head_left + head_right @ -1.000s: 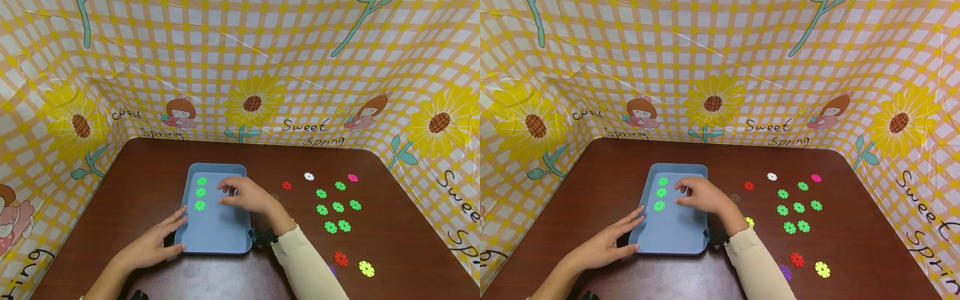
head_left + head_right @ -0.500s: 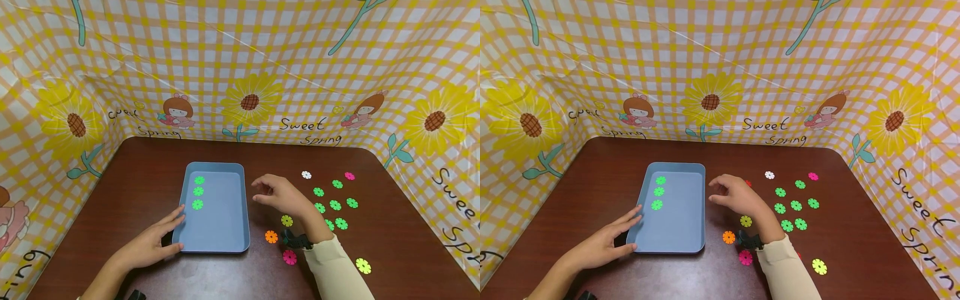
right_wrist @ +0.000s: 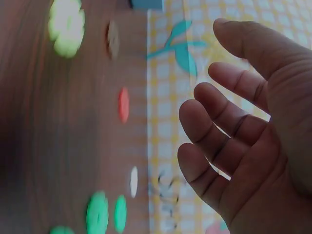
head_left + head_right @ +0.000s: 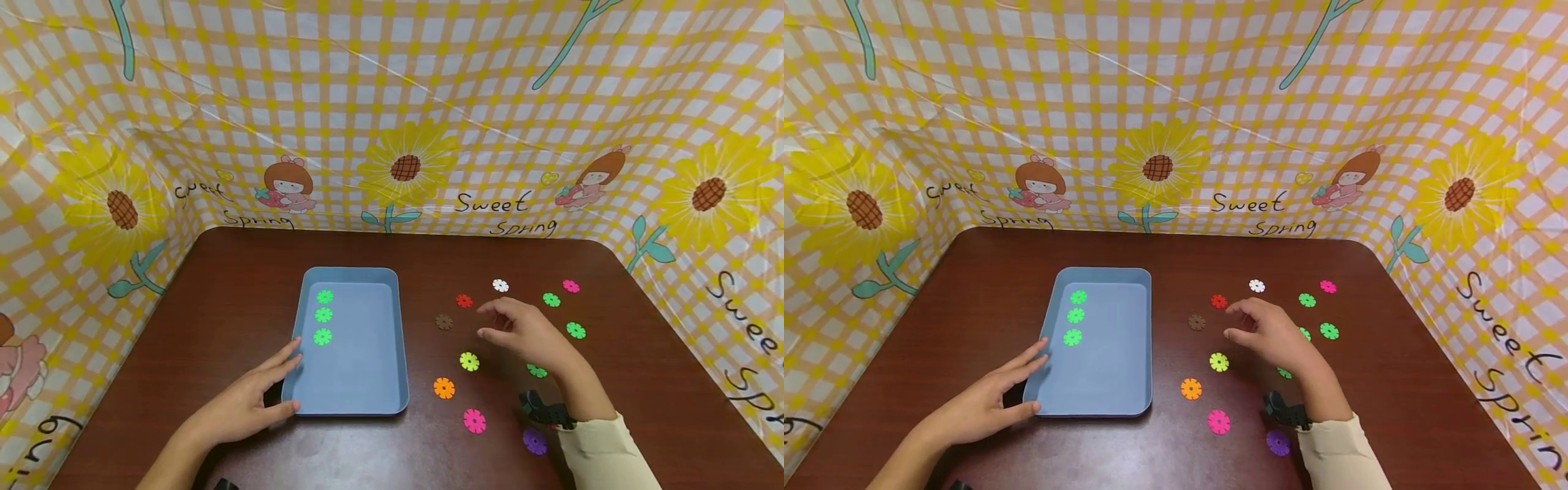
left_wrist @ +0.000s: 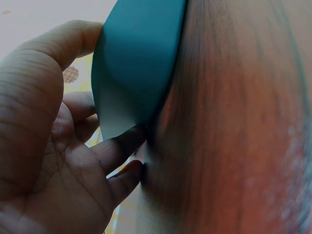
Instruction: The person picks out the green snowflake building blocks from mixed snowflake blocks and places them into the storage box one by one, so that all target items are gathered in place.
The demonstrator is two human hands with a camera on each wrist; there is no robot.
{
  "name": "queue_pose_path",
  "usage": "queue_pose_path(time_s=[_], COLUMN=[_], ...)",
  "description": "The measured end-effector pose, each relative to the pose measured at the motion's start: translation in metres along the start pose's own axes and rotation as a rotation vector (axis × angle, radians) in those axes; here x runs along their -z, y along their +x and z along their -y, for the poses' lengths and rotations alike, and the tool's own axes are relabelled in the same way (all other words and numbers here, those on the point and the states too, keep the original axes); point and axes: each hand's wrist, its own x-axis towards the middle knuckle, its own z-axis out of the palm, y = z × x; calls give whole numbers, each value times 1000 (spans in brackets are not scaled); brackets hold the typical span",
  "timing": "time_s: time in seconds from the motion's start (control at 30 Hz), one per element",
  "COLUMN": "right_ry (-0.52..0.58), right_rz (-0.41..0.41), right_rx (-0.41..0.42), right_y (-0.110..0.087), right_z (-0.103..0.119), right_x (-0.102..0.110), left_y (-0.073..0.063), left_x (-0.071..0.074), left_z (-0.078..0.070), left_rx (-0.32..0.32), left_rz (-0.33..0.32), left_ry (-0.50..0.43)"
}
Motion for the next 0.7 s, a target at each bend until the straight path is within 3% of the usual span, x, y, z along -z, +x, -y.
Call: queue_pose_path(time_s=[0.3, 0.7], right_ry=[-21, -122], right_rz=[5, 46], right_rx=[-110, -148], right_y=[-23, -26], right_z=[-35, -61], right_x=[20, 19], left_y=[0, 1], left_x=[1, 0], left_z=[1, 2], left_rx=[6, 19], left_rz=[3, 15], left_ry=[-12, -26])
